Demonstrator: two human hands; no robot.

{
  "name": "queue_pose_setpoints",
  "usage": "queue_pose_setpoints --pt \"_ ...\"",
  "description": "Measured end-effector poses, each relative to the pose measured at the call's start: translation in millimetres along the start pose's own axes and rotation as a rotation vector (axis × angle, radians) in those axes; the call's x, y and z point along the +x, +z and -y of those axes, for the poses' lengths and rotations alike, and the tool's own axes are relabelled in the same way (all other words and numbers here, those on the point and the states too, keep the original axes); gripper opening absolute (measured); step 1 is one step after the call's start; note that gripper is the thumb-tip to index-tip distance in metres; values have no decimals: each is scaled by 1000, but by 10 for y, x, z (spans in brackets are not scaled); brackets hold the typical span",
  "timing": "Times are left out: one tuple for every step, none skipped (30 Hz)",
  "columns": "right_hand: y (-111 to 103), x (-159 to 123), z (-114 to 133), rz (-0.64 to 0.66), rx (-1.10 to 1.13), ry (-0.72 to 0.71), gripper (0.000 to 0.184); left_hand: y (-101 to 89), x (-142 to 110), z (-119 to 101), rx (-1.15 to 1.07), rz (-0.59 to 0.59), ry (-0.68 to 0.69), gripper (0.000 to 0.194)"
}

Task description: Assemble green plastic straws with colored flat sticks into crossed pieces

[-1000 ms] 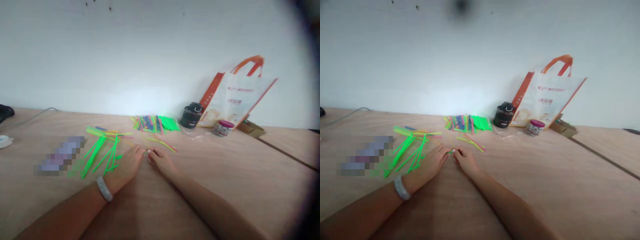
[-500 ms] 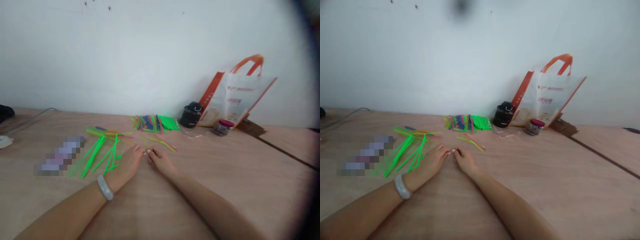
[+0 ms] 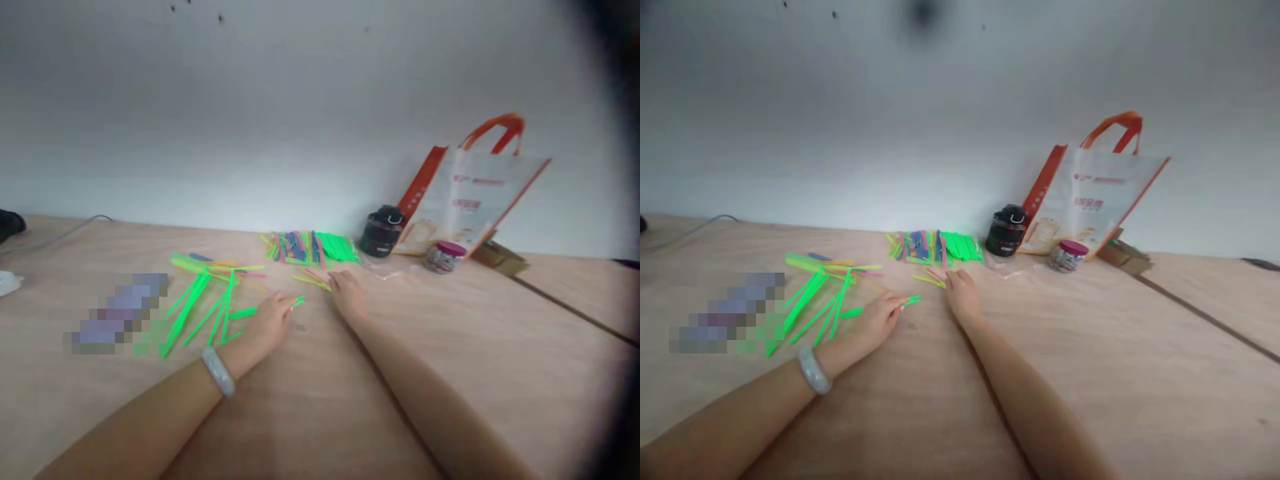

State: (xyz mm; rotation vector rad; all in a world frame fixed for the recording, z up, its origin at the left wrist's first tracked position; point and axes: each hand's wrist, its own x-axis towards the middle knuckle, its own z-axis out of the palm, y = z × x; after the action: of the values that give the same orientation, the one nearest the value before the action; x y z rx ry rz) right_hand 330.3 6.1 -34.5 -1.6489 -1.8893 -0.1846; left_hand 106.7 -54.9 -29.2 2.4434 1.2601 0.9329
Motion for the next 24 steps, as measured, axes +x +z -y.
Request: queue_pose_setpoints --pt "16 2 -11 19 -71 -11 30 48 3 21 28 12 41 30" --pt "30 0 -13 37 -130 -19 31 88 -2 51 59 19 73 34" --pt "43 -5 -8 52 -176 -25 31 118 -14 88 93 16 90 36" --pt "52 -12 -1 65 -210 -31 31 136 -31 129 128 6 92 37" --pt "57 -20 6 77 -233 -37 31 141 -50 173 164 -7 81 39" --pt "60 -29 13 89 -246 -43 30 135 -67 216 196 -17 63 40" --pt "60 -37 18 101 -249 -50 29 119 -79 254 219 -17 46 40" --pt "60 -46 22 115 -245 -54 29 97 -85 286 230 -8 30 39" --pt "59 -53 25 128 -237 -55 29 73 -83 311 230 12 21 37" --pt "59 -58 26 143 -227 -56 30 49 -74 328 224 37 17 35" --pt "61 -61 26 156 -218 -55 31 29 -61 339 213 61 19 33" --pt "63 -61 25 166 -211 -51 32 14 -46 345 201 80 24 33" --pt "66 -59 24 172 -205 -46 32 7 -32 348 189 87 27 33" --pt "69 -57 22 173 -200 -41 33 6 -21 350 178 81 30 33" --pt "72 -54 21 169 -198 -40 33 12 -15 351 166 69 37 33" --pt "74 -52 20 161 -199 -41 33 23 -15 352 156 56 44 32" --pt "74 -51 20 150 -201 -47 32 36 -20 353 146 40 49 31" --pt "74 -51 22 139 -204 -55 32 51 -29 353 139 24 52 31" --pt "72 -53 24 129 -207 -61 32 65 -39 353 132 9 56 30" --pt "70 -57 28 124 -210 -65 31 79 -50 352 124 -2 60 31" --pt "68 -61 32 121 -212 -68 31 90 -59 353 112 -10 64 33" --pt "65 -65 37 122 -214 -68 30 101 -65 355 97 -15 67 35" --pt "64 -69 42 122 -217 -69 30 111 -67 359 80 -15 73 36" --pt "62 -73 47 122 -222 -73 30 120 -65 366 62 -9 84 38"
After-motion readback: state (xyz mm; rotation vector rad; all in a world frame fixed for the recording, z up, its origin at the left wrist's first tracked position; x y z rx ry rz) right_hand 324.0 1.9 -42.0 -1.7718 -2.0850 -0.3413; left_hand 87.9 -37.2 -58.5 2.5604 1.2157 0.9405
